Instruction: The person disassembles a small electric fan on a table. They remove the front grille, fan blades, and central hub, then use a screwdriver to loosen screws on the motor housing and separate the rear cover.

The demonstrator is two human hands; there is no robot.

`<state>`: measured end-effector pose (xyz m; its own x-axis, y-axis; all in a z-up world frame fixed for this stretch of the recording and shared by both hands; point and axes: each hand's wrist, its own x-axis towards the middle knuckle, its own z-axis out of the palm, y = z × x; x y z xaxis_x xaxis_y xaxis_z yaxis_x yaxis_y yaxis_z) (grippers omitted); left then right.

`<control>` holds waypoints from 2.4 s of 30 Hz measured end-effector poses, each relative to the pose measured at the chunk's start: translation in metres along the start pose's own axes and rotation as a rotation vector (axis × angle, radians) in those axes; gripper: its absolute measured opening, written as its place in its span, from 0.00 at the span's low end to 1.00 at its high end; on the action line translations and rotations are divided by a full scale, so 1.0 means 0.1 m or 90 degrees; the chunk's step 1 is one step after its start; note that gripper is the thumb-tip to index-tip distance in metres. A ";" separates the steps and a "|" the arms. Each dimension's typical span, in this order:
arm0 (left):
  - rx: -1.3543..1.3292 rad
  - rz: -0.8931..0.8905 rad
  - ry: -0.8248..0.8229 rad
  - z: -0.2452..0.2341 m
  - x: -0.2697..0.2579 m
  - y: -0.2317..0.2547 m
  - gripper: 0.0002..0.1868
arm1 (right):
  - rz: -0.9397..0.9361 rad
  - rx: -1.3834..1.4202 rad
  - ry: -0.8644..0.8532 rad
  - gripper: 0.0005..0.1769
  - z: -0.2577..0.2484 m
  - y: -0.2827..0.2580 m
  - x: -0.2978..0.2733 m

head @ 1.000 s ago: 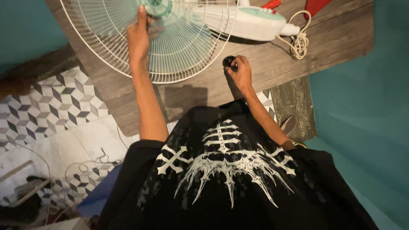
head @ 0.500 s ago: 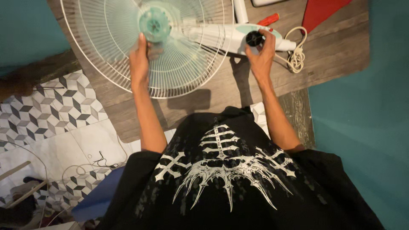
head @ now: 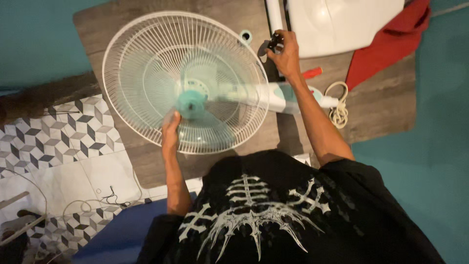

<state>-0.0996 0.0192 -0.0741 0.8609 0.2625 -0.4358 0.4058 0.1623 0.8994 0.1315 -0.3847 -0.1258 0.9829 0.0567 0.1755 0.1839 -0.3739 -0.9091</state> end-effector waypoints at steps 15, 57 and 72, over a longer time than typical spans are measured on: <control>0.041 -0.012 0.052 -0.08 -0.17 -0.15 0.31 | -0.008 -0.307 -0.096 0.34 0.83 0.29 1.18; 0.085 0.290 -0.060 0.43 0.30 0.41 0.29 | -0.167 -0.245 -0.099 0.56 1.23 -2.89 -1.23; -0.158 -0.077 -0.496 0.17 0.98 0.43 0.50 | -0.191 -0.251 -0.040 0.52 1.30 -2.60 -0.88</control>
<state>0.0074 0.0359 -0.0774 0.8187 -0.4904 -0.2988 0.5083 0.3768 0.7743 -0.0011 -0.1719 0.0457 0.8883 0.2664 0.3740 0.4517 -0.6538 -0.6071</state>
